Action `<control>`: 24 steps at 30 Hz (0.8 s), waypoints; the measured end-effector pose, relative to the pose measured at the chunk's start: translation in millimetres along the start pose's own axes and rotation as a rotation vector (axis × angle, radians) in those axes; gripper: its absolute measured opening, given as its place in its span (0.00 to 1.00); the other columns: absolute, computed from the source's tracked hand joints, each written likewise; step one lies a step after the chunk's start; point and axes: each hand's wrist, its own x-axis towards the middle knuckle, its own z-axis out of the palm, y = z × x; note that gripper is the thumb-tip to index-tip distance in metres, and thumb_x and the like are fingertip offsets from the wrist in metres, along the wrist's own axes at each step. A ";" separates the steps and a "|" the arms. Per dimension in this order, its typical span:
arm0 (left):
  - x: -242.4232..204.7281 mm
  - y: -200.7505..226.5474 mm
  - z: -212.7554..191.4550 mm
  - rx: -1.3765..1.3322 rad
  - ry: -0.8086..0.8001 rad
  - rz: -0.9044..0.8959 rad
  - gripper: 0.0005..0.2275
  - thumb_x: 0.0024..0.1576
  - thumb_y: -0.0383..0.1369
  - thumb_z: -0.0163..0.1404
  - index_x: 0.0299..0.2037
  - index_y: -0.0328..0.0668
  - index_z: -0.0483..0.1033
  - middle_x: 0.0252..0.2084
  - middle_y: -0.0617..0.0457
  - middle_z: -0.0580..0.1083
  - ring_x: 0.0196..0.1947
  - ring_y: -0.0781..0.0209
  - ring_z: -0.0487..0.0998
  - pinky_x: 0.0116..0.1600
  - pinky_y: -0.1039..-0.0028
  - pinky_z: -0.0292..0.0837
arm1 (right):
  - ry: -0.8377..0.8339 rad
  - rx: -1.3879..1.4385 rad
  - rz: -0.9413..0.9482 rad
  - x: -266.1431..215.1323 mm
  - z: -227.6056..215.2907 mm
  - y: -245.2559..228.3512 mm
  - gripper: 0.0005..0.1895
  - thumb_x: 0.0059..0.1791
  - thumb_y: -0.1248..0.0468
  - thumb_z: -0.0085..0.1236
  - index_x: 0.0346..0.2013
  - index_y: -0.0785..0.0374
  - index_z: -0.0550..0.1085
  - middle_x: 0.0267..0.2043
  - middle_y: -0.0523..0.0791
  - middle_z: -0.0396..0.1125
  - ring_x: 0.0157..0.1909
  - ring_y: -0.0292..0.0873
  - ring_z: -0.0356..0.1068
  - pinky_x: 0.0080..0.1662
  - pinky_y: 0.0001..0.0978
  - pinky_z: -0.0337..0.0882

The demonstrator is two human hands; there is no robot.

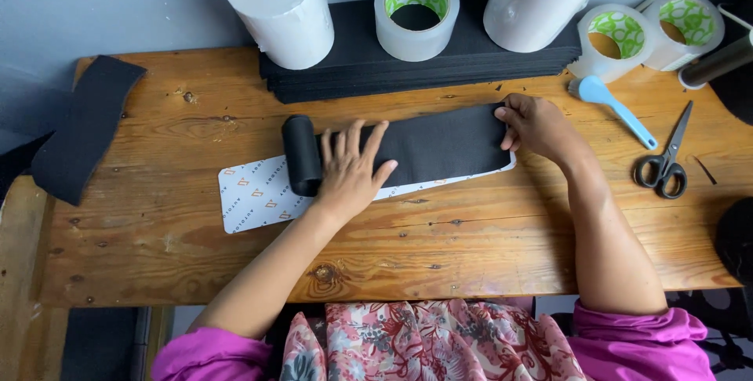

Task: The person is manually aligning a black foam strip onto a white adhesive backing with a logo pattern, then pressing it down firmly to bond the two layers.

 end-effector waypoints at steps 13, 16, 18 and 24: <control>-60.0 -75.0 -63.5 0.307 0.090 -0.128 0.20 0.61 0.34 0.53 0.64 0.45 0.72 0.67 0.37 0.67 0.67 0.42 0.67 0.72 0.36 0.44 | 0.155 -0.052 0.123 -7.2 -34.9 14.3 0.19 0.63 0.59 0.45 0.28 0.60 0.64 0.24 0.46 0.72 0.29 0.41 0.66 0.38 0.34 0.60; -71.3 -86.0 -74.7 0.345 0.112 -0.179 0.19 0.58 0.27 0.55 0.61 0.48 0.76 0.66 0.35 0.67 0.67 0.38 0.67 0.73 0.37 0.42 | 0.165 -0.035 0.099 -6.4 -37.5 16.2 0.20 0.63 0.60 0.45 0.27 0.61 0.64 0.24 0.48 0.72 0.28 0.42 0.66 0.39 0.34 0.62; -77.6 -90.0 -83.1 0.344 0.094 -0.215 0.26 0.52 0.15 0.46 0.62 0.47 0.74 0.65 0.33 0.65 0.64 0.33 0.67 0.73 0.37 0.41 | 0.162 -0.034 0.080 -5.1 -36.6 18.9 0.20 0.63 0.61 0.46 0.27 0.61 0.65 0.23 0.48 0.71 0.27 0.42 0.67 0.39 0.33 0.62; -81.3 -104.1 -76.1 0.323 -0.124 -0.157 0.38 0.47 0.10 0.44 0.72 0.45 0.61 0.78 0.35 0.52 0.79 0.44 0.46 0.74 0.36 0.28 | 0.185 -0.048 0.067 -7.1 -39.7 24.2 0.19 0.64 0.61 0.47 0.29 0.62 0.64 0.23 0.49 0.70 0.27 0.43 0.64 0.39 0.34 0.61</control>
